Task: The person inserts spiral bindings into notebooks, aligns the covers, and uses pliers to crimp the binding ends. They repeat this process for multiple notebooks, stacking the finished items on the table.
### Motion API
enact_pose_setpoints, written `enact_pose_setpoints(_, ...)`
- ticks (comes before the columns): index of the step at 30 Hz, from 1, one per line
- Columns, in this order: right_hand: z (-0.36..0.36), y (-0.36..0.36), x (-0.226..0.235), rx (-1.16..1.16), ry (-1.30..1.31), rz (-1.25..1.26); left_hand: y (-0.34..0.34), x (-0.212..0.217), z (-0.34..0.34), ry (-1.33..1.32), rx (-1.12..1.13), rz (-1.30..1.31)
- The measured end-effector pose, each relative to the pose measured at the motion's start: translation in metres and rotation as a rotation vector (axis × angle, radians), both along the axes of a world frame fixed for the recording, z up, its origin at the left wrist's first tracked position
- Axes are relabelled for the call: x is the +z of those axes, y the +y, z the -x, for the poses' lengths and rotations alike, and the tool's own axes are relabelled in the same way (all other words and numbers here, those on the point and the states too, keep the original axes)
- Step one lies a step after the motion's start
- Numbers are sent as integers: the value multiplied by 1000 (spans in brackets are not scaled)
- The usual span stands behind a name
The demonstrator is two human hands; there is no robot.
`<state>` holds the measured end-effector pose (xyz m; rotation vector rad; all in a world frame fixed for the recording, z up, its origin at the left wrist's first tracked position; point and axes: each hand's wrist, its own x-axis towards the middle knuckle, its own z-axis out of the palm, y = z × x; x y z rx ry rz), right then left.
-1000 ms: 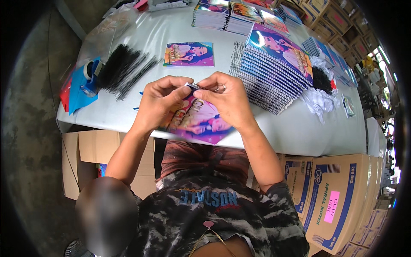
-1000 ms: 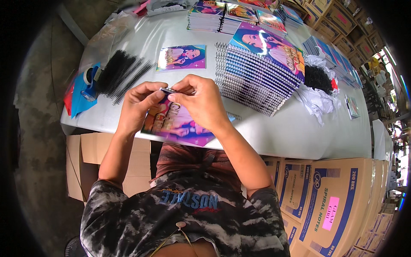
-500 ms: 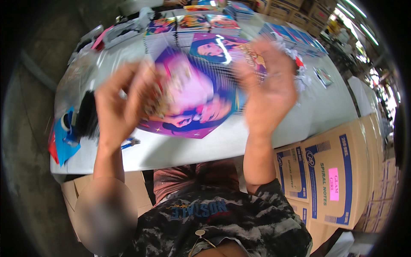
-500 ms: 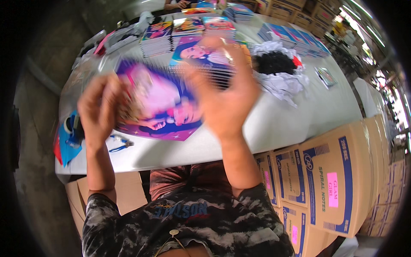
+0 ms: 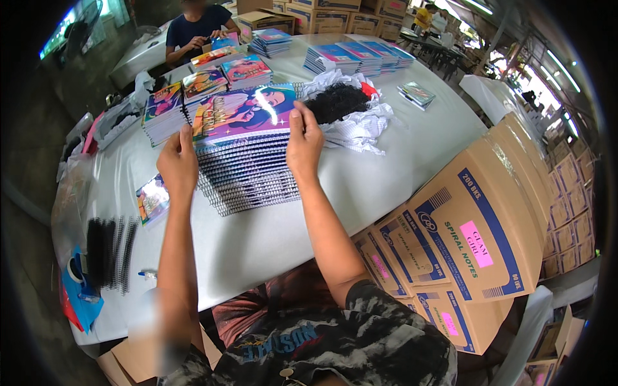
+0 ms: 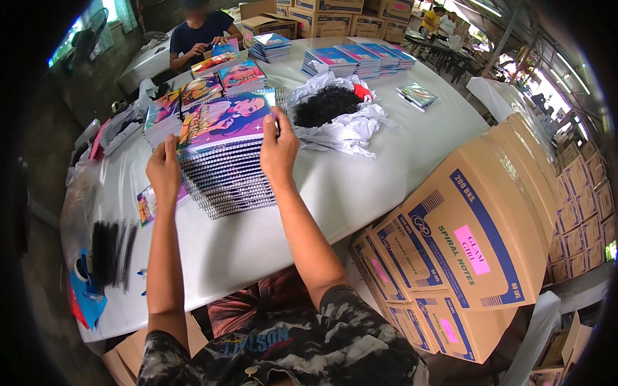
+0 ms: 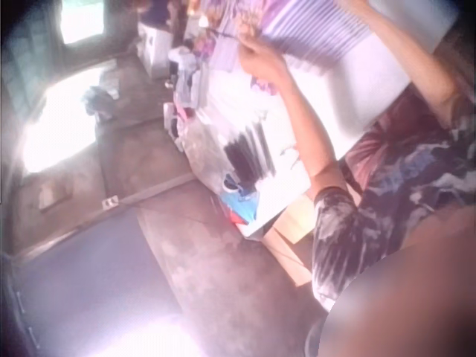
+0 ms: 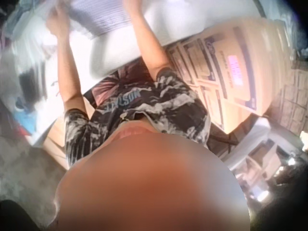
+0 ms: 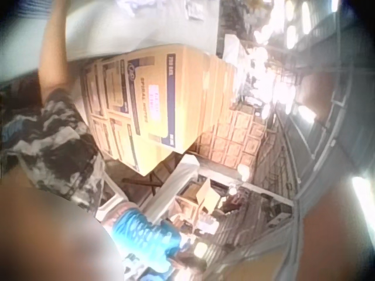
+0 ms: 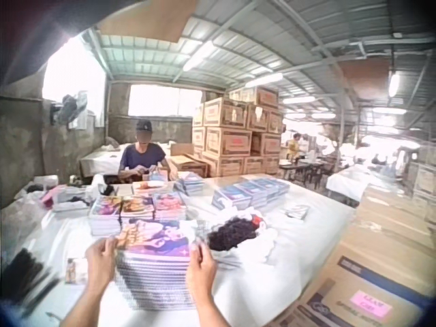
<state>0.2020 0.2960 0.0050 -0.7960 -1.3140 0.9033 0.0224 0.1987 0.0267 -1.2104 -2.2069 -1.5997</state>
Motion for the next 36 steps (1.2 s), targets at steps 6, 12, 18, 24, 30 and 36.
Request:
enact_pose_setpoints(6,16,3,-14,-172,10,-149,14,-31,-10,-26,111,-494)
enact_pose_setpoints(12,18,5,-14,-309,-50,-210,19,-27,-3,-238,79,-385)
enact_pose_setpoints(18,5,16,-19,-369,-143,-294,6,-24,79,-143,-38,79)
enact_pose_setpoints(24,13,-2,-12,-333,-197,-347,-40,-169,157,225,151,974)
enact_pose_setpoints(30,76,-110,-77,464,-141,-849,-29,-160,171,231,116,957)
enact_pose_setpoints(36,209,-137,-148,578,-871,-465,26,-74,254,619,291,514)
